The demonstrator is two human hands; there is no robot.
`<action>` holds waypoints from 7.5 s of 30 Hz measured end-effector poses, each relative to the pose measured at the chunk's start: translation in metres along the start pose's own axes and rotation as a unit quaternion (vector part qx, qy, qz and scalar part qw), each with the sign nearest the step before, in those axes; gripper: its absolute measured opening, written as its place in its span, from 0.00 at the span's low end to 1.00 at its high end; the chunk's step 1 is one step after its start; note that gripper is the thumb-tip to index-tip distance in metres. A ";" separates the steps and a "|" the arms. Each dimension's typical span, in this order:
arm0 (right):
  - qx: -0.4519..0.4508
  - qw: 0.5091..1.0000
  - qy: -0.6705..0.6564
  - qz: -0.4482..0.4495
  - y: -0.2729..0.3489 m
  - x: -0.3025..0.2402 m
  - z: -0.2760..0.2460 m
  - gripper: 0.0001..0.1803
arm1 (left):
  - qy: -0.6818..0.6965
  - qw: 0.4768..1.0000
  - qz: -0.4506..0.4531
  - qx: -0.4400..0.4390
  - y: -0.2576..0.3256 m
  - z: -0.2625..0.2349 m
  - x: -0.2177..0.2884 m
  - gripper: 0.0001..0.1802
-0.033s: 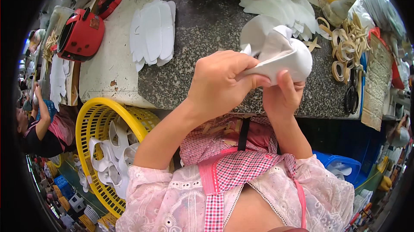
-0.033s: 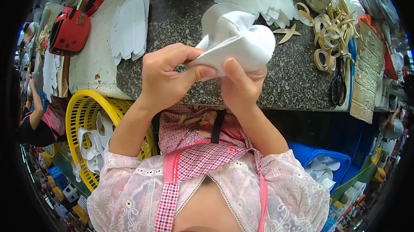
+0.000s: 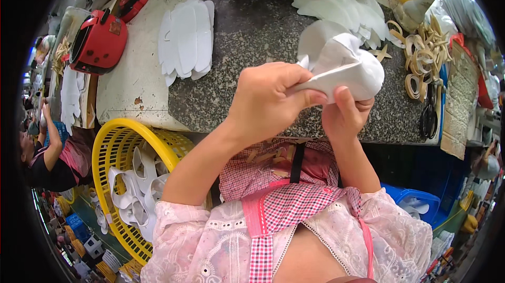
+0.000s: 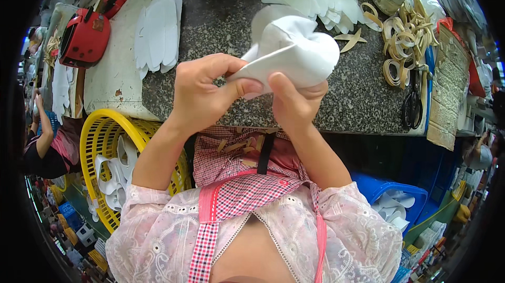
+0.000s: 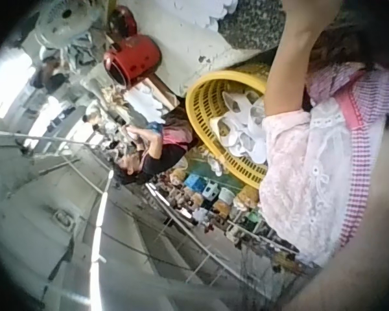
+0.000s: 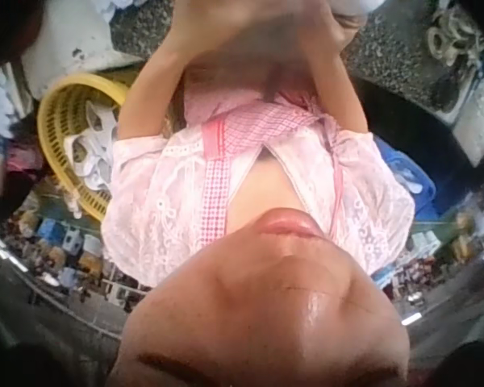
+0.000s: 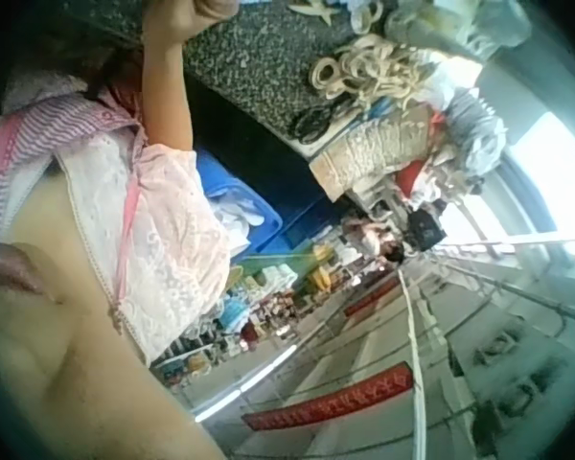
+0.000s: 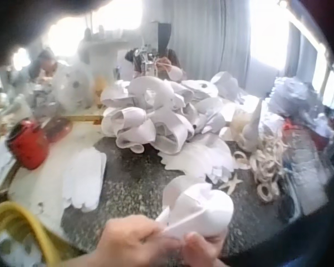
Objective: The person assembles a shoe by attaching the vamp and a decorative bow to the shoe upper, using adhesive applied with an applicator stick and a hammer to secure the parts.
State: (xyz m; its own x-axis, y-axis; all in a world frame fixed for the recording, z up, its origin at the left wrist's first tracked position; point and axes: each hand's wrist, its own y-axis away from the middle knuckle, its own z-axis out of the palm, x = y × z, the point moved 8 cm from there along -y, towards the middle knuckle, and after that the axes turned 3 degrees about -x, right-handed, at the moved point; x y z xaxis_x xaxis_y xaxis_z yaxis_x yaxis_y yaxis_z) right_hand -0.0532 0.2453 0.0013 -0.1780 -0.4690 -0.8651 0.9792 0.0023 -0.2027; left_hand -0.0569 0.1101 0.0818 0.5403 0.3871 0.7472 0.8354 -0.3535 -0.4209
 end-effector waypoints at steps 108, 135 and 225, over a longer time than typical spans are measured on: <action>-0.002 0.999 0.054 -0.010 0.004 0.013 -0.038 0.19 | 0.070 0.993 -0.029 -0.092 0.024 0.023 -0.037 0.11; -0.004 0.989 -0.023 0.148 0.010 0.029 -0.008 0.19 | 0.046 0.968 0.009 -0.245 0.020 0.040 -0.049 0.12; -0.007 0.886 0.364 -0.287 0.002 -0.093 -0.018 0.18 | 0.225 0.954 -0.110 -0.165 0.003 0.019 -0.032 0.08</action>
State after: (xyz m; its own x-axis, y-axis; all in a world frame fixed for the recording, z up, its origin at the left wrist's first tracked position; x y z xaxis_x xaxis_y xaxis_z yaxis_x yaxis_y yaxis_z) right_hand -0.0369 0.3047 0.0731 -0.6673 0.2979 -0.6826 0.7062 -0.0382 -0.7070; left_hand -0.0698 0.1131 0.0471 0.1951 0.1043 0.9752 0.8063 -0.5831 -0.0989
